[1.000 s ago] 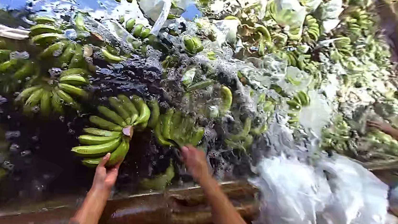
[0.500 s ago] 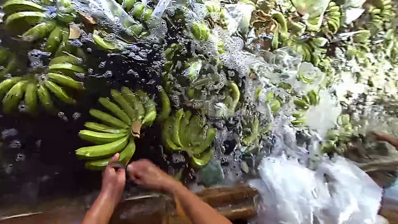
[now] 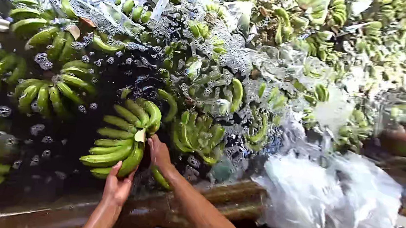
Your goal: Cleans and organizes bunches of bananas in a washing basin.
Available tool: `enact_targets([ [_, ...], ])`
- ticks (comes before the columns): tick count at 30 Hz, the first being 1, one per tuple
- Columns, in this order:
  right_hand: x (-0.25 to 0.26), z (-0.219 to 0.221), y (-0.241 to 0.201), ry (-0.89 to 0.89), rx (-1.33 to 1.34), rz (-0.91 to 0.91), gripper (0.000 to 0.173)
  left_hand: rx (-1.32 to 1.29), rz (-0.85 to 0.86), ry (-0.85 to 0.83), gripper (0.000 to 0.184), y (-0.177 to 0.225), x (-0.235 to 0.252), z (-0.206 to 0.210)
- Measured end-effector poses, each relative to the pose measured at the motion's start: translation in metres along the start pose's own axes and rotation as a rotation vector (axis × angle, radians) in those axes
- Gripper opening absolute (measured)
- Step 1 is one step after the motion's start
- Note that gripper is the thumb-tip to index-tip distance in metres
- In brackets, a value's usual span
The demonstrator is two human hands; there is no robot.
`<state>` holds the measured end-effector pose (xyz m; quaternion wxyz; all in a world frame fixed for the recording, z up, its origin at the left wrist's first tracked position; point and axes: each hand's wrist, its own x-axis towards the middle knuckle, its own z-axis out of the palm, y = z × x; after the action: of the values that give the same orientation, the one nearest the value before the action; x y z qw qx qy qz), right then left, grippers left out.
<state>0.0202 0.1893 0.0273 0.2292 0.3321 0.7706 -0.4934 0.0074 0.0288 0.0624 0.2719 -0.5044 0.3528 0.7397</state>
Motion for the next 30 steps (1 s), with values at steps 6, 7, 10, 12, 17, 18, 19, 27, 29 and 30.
enact_targets([
  [6,-0.079,-0.029,0.024,-0.370,0.595,0.145,0.025,0.351,0.269,0.023,0.055,0.029,0.065,-0.057],
  [7,-0.075,-0.052,0.037,-0.187,0.407,0.113,0.027,0.472,0.414,0.070,0.061,0.044,0.075,-0.058],
  [10,-0.047,-0.110,0.083,0.159,-0.384,0.129,0.059,0.831,0.747,0.243,0.057,0.092,0.107,-0.035],
  [12,-0.033,-0.127,0.112,0.205,-0.628,0.138,0.073,1.153,0.788,0.361,0.051,0.120,0.121,-0.016],
  [17,-0.012,-0.135,0.148,0.060,-0.789,0.220,0.099,1.180,0.552,0.424,0.039,0.162,0.145,-0.010],
  [18,-0.010,-0.134,0.153,0.042,-0.793,0.226,0.100,1.058,0.515,0.452,0.037,0.165,0.149,-0.017],
  [19,-0.009,-0.134,0.158,0.032,-0.803,0.225,0.098,0.992,0.537,0.479,0.037,0.167,0.146,-0.022],
  [27,-0.002,-0.150,0.151,-0.082,-0.880,0.235,0.063,2.247,1.131,-0.669,0.083,0.061,0.101,-0.019],
  [29,0.002,-0.173,0.144,-0.106,-0.867,0.076,0.061,2.443,0.918,-0.651,0.076,0.042,0.115,-0.008],
  [30,0.003,-0.184,0.144,-0.107,-0.858,0.000,0.061,2.508,0.844,-0.614,0.070,0.036,0.122,-0.005],
])
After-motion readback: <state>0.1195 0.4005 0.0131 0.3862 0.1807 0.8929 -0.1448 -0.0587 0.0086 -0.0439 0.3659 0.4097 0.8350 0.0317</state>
